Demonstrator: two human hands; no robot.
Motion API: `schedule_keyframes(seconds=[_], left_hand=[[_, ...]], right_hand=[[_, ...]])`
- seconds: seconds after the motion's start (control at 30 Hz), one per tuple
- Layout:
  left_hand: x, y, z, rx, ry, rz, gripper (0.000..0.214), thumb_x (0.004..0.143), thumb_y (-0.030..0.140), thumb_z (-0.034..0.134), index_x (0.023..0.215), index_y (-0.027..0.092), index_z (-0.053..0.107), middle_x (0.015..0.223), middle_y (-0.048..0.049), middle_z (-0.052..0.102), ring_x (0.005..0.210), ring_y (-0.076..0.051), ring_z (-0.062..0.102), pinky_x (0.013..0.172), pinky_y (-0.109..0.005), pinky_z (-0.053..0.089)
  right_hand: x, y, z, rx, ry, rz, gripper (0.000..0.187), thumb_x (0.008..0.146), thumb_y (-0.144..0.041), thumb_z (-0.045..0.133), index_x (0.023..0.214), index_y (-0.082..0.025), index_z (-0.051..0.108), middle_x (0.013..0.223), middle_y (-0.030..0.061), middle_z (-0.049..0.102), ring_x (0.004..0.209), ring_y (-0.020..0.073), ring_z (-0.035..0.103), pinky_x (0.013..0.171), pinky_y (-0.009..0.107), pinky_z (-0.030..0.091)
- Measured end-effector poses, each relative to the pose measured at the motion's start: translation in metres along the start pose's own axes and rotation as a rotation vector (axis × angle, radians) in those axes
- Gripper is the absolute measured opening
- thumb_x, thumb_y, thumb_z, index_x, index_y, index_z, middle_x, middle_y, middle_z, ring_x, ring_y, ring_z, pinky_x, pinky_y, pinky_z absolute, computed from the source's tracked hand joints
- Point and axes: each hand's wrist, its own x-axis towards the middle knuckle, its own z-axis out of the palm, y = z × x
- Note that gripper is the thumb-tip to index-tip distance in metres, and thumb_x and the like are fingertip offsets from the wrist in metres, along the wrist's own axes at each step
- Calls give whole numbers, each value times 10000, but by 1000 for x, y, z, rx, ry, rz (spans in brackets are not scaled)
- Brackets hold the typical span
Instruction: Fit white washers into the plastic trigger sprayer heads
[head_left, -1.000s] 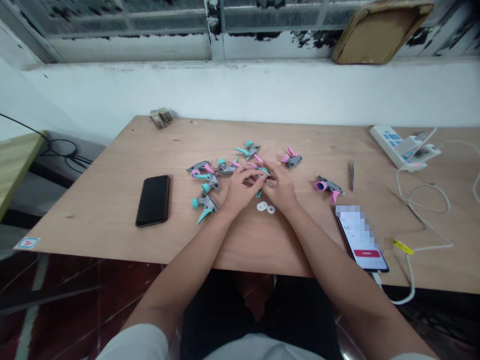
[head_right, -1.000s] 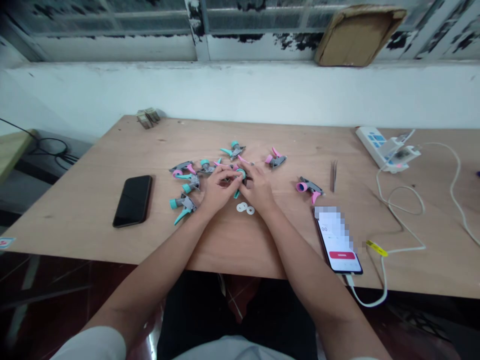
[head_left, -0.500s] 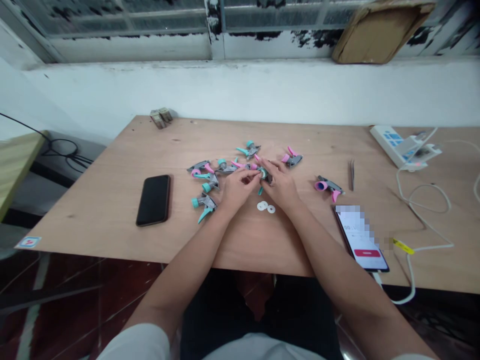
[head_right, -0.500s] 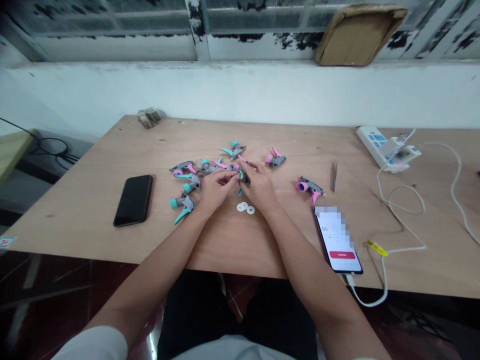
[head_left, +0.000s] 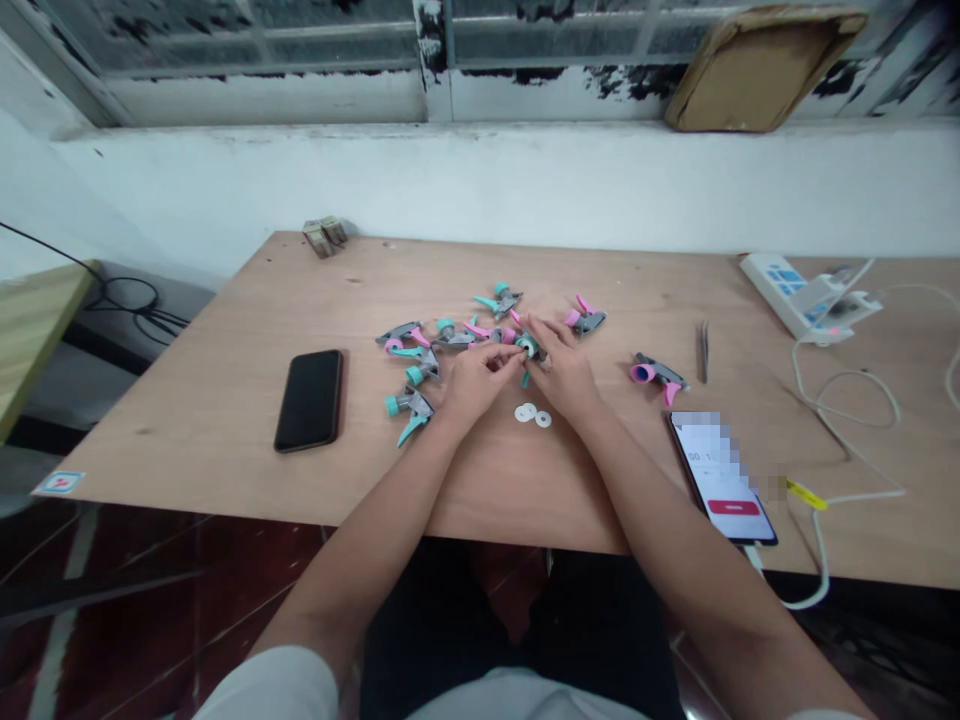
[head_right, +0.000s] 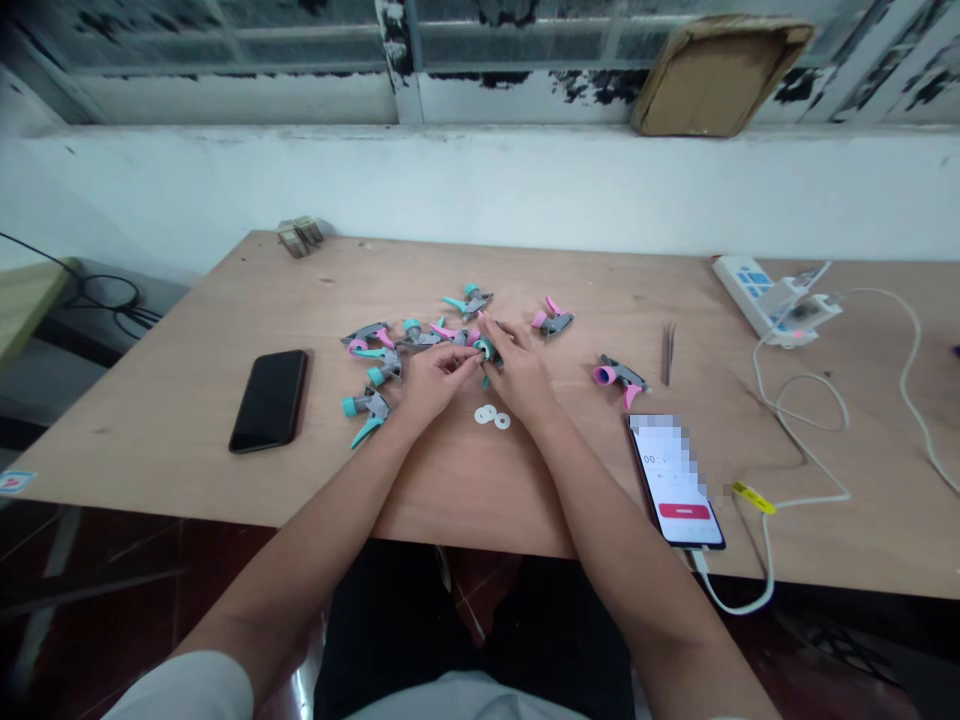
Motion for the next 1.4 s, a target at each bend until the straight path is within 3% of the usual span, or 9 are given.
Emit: schedule_keyframes(seconds=[0.3, 0.4, 0.53, 0.67, 0.73, 0.83, 1.07, 1.23, 1.4], left_hand=[[0, 16, -1, 173, 0, -85, 133, 885, 244, 732, 984, 252, 820, 889, -24, 790, 770, -182, 686, 736, -307, 526], [0, 21, 1, 121, 66, -141, 160, 895, 279, 736, 1040, 243, 794, 809, -8, 754, 694, -160, 659, 706, -291, 522], [2, 21, 1, 70, 158, -129, 237, 952, 368, 702, 1152, 252, 754, 915, -18, 747, 697, -144, 643, 700, -278, 527], [9, 20, -4, 154, 192, -52, 251, 988, 327, 647, 1206, 244, 740, 1172, -81, 731, 964, -214, 686, 923, -352, 543], [16, 19, -6, 210, 182, 2, 264, 990, 276, 618, 1222, 240, 740, 1228, -99, 717, 1144, -261, 655, 1069, -407, 495], [31, 15, -6, 293, 124, 38, 284, 992, 241, 577, 1218, 235, 750, 1249, -112, 720, 1257, -294, 602, 1166, -456, 426], [76, -13, 15, 436, -79, -143, 309, 930, 103, 556, 1147, 222, 742, 1428, -158, 660, 1496, -417, 429, 1218, -716, 210], [108, -21, 18, 550, -130, -341, 267, 906, 242, 684, 1169, 202, 705, 1240, -215, 725, 1260, -449, 620, 1146, -754, 243], [125, -18, 12, 526, -98, -485, 400, 657, 357, 941, 938, 197, 706, 1090, -225, 753, 1188, -493, 642, 1063, -699, 371]], right_hand=[[-2, 2, 8, -2, -31, 9, 701, 916, -138, 554, 1599, -270, 467, 1496, 112, 612, 1393, 283, 570, 1184, 503, 506], [0, 0, 6, -45, 9, 47, 642, 921, -230, 625, 1554, -261, 523, 1381, 126, 695, 1323, 318, 613, 1130, 526, 533], [0, 4, 0, -184, 125, 312, 621, 879, -526, 743, 1404, -209, 645, 1103, 162, 790, 1103, 385, 713, 943, 538, 590], [-4, 15, -2, -234, 75, 513, 685, 792, -677, 786, 1280, -204, 698, 1035, 151, 790, 965, 374, 748, 877, 526, 593], [-4, 20, 0, -209, 94, 453, 735, 786, -716, 770, 1277, -175, 690, 1154, 192, 758, 1073, 390, 721, 941, 552, 574], [-2, 20, 6, -129, 144, 318, 649, 904, -688, 658, 1260, -146, 691, 1239, 225, 711, 1185, 382, 675, 1018, 558, 546], [0, 17, 13, -44, 181, 260, 600, 1001, -657, 524, 1292, -158, 685, 1183, 187, 721, 963, 290, 714, 939, 487, 590], [0, 18, 13, -23, 141, 285, 650, 1009, -686, 486, 1318, -145, 671, 1148, 176, 736, 900, 273, 707, 902, 461, 586], [1, 15, 13, -18, 128, 296, 672, 1011, -695, 470, 1312, -130, 672, 1169, 181, 742, 871, 259, 700, 899, 448, 581]])
